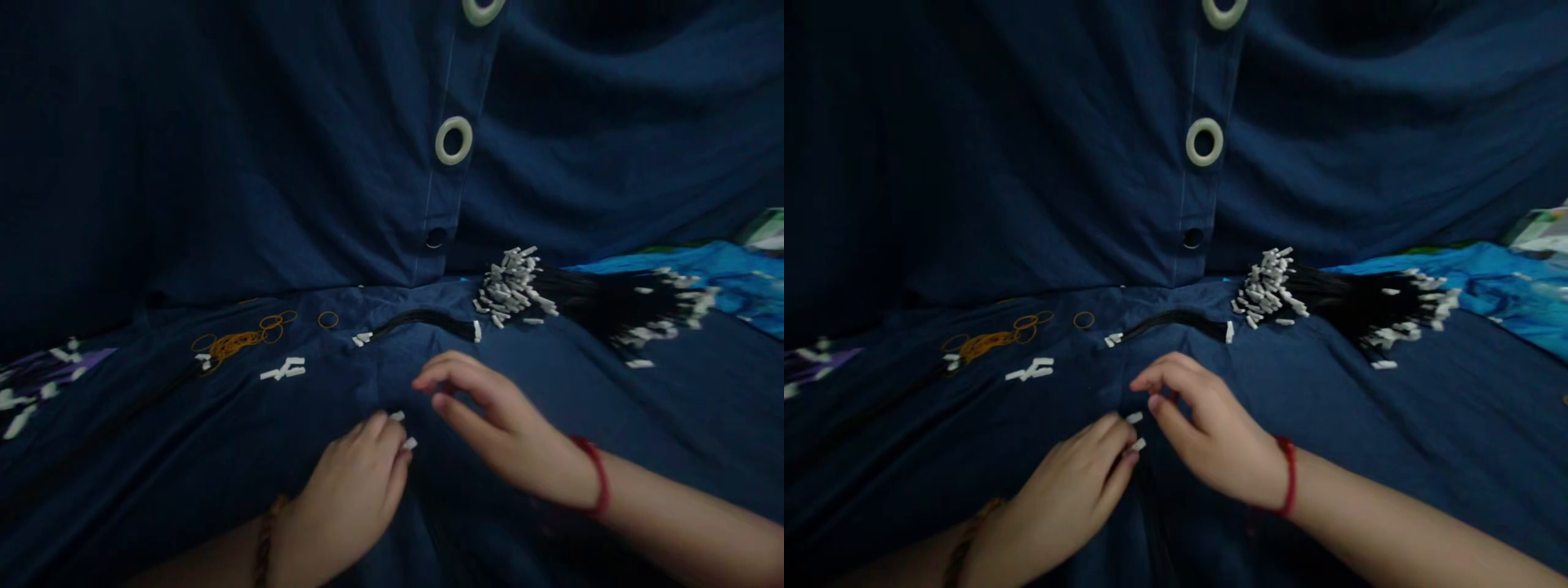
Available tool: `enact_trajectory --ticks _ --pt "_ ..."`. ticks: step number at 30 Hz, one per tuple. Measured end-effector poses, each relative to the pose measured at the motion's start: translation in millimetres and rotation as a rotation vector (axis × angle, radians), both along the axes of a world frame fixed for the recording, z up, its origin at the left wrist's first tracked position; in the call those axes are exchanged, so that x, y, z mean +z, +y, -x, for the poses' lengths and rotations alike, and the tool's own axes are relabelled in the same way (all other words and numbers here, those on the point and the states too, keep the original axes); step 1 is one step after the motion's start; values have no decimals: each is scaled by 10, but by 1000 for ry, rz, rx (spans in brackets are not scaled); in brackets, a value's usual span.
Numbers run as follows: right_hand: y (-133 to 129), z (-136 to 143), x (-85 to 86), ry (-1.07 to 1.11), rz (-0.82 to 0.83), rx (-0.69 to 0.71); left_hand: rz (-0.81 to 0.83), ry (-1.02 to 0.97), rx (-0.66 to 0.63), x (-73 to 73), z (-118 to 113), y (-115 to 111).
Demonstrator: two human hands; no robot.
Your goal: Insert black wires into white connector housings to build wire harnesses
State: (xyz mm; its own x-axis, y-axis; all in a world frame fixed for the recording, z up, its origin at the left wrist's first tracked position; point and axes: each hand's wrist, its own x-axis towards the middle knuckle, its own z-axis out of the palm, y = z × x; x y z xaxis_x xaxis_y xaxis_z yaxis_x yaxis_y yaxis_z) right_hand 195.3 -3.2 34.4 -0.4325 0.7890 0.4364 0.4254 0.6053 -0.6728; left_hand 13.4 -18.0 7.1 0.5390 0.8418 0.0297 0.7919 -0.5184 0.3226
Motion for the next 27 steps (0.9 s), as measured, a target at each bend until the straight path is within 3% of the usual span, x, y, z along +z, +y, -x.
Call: enact_trajectory --ticks 4,6,9,13,21,27 --pt "248 148 -384 -121 63 51 325 -374 111 -59 35 25" --pt "292 167 -500 -151 83 79 496 -515 164 -94 53 51" --pt "296 121 -539 -117 122 72 723 -716 183 -127 68 95" --pt "250 40 -502 -1 178 19 903 -899 253 -155 55 121" --pt "34 35 -432 171 173 154 1004 -982 263 -155 44 159" --pt "87 23 -460 176 330 152 1012 -1007 283 -139 37 164"
